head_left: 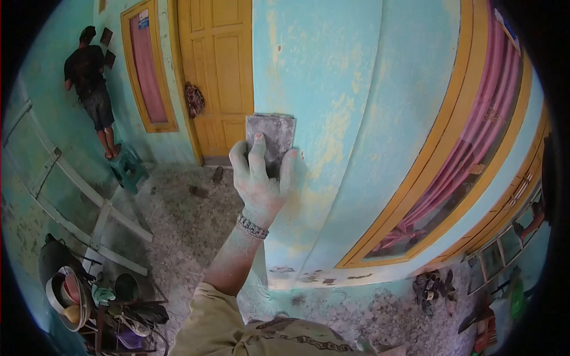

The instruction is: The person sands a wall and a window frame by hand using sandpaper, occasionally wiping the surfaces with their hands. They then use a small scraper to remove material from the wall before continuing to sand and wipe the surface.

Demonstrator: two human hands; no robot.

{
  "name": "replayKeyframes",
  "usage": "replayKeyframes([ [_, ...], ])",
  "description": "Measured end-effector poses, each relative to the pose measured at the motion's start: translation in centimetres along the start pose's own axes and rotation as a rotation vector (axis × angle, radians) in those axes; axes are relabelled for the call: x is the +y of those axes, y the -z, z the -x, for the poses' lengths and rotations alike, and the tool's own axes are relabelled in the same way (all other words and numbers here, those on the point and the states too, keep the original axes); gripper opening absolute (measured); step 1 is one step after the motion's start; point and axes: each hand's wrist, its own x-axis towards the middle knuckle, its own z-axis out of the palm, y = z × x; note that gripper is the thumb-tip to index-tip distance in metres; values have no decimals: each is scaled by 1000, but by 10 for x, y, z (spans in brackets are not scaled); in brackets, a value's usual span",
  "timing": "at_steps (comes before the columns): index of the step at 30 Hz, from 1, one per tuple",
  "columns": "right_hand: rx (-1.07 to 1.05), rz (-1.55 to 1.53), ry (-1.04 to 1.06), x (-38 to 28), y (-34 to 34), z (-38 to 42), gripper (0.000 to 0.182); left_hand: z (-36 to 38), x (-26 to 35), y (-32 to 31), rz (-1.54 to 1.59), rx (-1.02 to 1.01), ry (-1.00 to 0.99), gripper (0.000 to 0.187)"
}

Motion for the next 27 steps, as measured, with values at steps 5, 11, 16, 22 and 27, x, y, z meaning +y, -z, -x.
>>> replayKeyframes([
  [5, 17, -10, 39, -19, 4, -5, 18, -11, -1, -10, 46, 54, 40, 56],
  [11, 1, 19, 43, -24, -18, -7, 17, -33, 4, -25, -4, 107, 60, 60],
  [16, 2, 64, 22, -19, -32, -9, 17, -26, -1, -18, -130, -77, 160, 68],
  [22, 297, 854, 878, -58, -34, -39, 17, -19, -6, -9, 165, 67, 254, 77],
  [27, 472, 211, 1773, -407, -87, 227, 19, -29, 2, -9, 480, 109, 595, 76],
])
